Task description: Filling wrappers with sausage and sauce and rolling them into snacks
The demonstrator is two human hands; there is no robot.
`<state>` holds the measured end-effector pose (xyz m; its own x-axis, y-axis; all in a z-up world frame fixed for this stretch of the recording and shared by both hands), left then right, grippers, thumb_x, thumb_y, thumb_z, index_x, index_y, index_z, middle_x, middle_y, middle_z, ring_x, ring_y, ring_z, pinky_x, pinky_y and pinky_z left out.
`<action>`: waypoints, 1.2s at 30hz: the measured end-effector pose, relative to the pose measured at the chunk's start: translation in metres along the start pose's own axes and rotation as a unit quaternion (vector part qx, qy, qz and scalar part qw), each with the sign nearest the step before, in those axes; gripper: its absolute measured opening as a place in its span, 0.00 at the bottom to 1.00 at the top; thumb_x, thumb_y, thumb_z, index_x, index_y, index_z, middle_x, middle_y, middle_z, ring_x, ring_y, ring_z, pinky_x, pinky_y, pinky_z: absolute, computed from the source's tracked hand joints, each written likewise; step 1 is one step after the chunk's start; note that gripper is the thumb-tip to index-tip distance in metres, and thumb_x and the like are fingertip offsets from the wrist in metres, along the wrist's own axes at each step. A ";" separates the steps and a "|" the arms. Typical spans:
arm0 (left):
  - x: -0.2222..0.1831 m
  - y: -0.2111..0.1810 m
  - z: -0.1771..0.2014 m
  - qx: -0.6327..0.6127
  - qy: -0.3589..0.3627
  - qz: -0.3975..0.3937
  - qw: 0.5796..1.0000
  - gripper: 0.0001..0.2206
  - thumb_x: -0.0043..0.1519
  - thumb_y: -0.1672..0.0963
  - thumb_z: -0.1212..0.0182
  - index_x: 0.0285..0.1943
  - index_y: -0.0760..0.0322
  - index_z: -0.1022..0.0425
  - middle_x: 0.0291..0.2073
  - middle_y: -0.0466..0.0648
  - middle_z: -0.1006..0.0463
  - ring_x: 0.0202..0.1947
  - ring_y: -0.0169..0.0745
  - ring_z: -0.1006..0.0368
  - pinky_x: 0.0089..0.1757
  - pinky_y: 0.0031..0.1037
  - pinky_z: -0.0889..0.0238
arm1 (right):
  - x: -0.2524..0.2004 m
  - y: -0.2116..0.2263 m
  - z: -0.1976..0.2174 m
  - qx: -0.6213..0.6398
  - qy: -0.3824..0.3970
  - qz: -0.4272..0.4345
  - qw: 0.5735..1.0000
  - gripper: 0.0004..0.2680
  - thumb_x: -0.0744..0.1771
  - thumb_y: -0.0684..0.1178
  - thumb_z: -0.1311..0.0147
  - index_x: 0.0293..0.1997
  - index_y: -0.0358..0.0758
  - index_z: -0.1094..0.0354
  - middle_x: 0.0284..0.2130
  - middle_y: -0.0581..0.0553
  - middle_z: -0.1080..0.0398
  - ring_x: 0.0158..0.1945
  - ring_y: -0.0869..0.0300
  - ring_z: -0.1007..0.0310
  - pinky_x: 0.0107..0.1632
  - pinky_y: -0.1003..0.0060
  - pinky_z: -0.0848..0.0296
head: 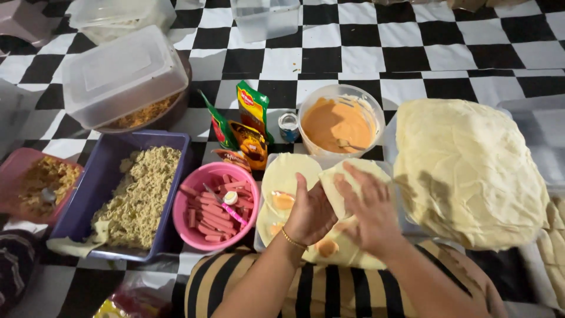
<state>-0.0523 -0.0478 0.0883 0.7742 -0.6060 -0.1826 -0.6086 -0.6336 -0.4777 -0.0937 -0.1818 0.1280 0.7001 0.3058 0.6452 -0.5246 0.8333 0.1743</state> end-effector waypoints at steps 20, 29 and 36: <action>-0.065 0.073 -0.060 0.303 0.175 0.009 0.937 0.38 0.67 0.41 0.67 0.79 0.71 0.57 0.79 0.54 0.55 0.79 0.49 0.63 0.69 0.45 0.70 | -0.154 -0.051 0.062 0.609 -0.040 -0.500 0.614 0.17 0.65 0.37 0.45 0.62 0.30 0.36 0.47 0.43 0.29 0.46 0.62 0.31 0.48 0.71 0.32; -0.066 0.067 0.043 0.373 0.039 0.023 0.927 0.29 0.60 0.53 0.51 0.69 0.78 0.41 0.77 0.64 0.49 0.76 0.56 0.52 0.64 0.46 0.56 | -0.348 -0.254 0.169 0.148 -0.042 -0.648 0.746 0.09 0.62 0.43 0.40 0.43 0.34 0.33 0.34 0.46 0.31 0.36 0.59 0.34 0.42 0.66 0.32; -0.070 0.048 0.166 0.369 -0.090 0.017 0.925 0.24 0.63 0.60 0.56 0.68 0.82 0.41 0.70 0.67 0.37 0.67 0.59 0.37 0.57 0.44 0.43 | -0.494 -0.381 0.108 -0.083 0.235 -0.598 0.762 0.14 0.54 0.53 0.32 0.29 0.31 0.26 0.20 0.40 0.32 0.27 0.47 0.35 0.40 0.57 0.30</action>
<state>-0.1067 0.0436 -0.0642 0.8135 -0.4877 -0.3167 -0.4005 -0.0750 -0.9132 -0.2919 -0.7004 -0.1774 0.7456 -0.6192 -0.2462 0.6660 0.6802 0.3063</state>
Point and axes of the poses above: each hand's wrist, its own x-axis towards the middle knuckle, its own z-axis out of the back of the hand, y = z × x, the point moved 2 cm from there along x, towards the middle knuckle
